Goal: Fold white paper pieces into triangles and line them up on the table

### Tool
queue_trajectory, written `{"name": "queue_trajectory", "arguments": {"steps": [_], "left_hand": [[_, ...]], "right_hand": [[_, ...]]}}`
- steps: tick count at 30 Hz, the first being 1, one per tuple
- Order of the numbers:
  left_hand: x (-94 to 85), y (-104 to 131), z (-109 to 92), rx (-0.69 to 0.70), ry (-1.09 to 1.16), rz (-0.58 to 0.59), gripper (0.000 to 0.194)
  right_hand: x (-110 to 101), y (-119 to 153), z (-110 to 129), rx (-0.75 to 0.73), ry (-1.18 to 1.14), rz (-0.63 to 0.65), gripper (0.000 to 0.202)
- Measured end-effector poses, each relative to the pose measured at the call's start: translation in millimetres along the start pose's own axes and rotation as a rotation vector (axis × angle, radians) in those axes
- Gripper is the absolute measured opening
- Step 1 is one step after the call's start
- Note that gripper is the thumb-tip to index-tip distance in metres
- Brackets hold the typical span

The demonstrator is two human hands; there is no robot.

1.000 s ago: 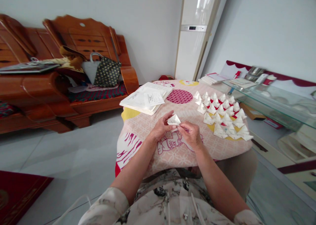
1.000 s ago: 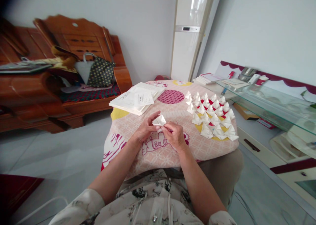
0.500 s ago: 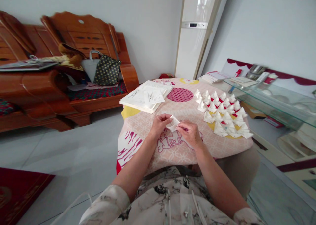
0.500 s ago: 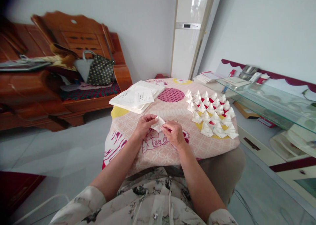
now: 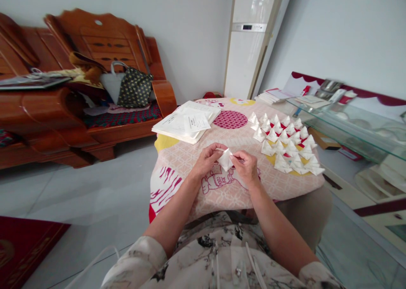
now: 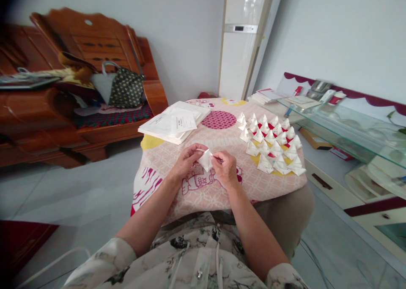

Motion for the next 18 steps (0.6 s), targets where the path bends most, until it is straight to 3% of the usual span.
{"name": "queue_trajectory", "arguments": {"steps": [6, 13, 18], "left_hand": [[15.4, -0.7, 4.3, -0.030, 0.136, 0.159, 0.059], [7.1, -5.1, 10.3, -0.023, 0.087, 0.069, 0.065], [-3.6, -5.1, 6.8, 0.007, 0.074, -0.054, 0.061]], "right_hand": [[-3.9, -0.3, -10.4, 0.070, -0.062, -0.035, 0.019], [2.1, -2.0, -17.2, 0.094, -0.122, -0.001, 0.018], [-5.3, 0.7, -35.1, 0.255, -0.337, -0.127, 0.034]]}}
Point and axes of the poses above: each hand's wrist, its own y-axis away from the middle knuckle, its own x-axis out of the palm, z = x × y, the point moved 8 cm from there along -y, towards the middle knuckle, and after that the axes turned 10 degrees about z, right-handed, at the moved point
